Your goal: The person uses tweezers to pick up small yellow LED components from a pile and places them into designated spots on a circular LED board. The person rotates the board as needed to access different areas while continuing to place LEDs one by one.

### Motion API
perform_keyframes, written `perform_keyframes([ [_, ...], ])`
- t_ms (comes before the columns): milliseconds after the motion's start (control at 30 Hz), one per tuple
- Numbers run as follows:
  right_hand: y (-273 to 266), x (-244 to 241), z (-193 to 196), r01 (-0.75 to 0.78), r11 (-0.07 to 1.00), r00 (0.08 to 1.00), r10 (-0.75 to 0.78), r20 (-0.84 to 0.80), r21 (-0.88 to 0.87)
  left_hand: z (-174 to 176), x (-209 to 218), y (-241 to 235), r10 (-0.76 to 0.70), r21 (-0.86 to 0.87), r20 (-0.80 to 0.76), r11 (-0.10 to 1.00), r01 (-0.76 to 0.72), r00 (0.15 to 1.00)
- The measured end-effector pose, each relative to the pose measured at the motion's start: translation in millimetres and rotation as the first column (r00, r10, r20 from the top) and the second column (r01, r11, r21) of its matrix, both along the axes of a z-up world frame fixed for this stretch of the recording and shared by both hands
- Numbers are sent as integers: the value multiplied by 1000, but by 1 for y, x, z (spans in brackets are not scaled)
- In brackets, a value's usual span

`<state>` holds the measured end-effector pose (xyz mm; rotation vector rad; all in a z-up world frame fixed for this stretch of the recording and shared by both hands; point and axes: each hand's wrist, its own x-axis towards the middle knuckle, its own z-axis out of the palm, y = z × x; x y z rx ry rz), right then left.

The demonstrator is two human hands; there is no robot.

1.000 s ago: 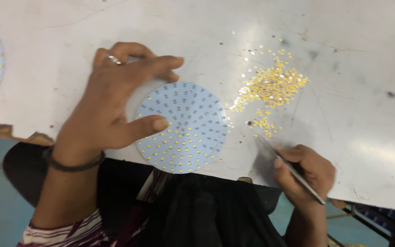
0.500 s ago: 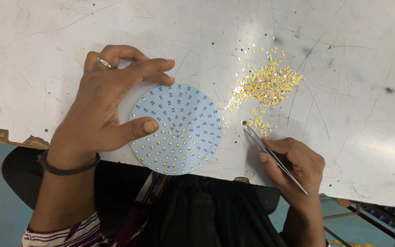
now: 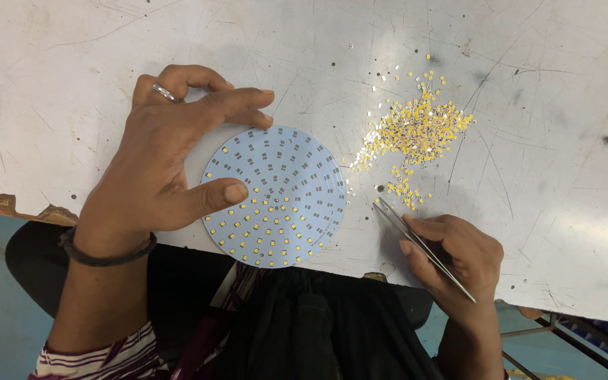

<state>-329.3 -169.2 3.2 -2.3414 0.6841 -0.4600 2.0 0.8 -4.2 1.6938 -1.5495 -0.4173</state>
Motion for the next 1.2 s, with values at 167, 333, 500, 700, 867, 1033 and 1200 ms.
perform_keyframes([
  [167,1,1,1,-9,1000,1000,9,17,0,-1,0,0,-2,-23,-1,1000,2,1000],
  [333,2,2,2,-19,1000,999,19,28,0,-1,1,0,2,-28,-9,1000,-2,1000],
  [500,13,4,9,-17,1000,1000,17,14,3,4,2,5,5,-16,2,1000,-4,1000],
  [700,44,20,4,-159,987,986,159,41,-4,3,1,9,9,-33,15,999,-9,1000],
  [867,41,27,5,-206,978,978,206,13,-17,-1,1,9,15,-44,31,999,-14,999],
  [1033,37,34,10,-229,973,973,230,-16,35,-1,1,9,18,-46,28,999,-17,999],
  [1200,36,31,9,-248,968,969,248,13,23,2,1,7,13,-19,35,1000,-12,999],
])
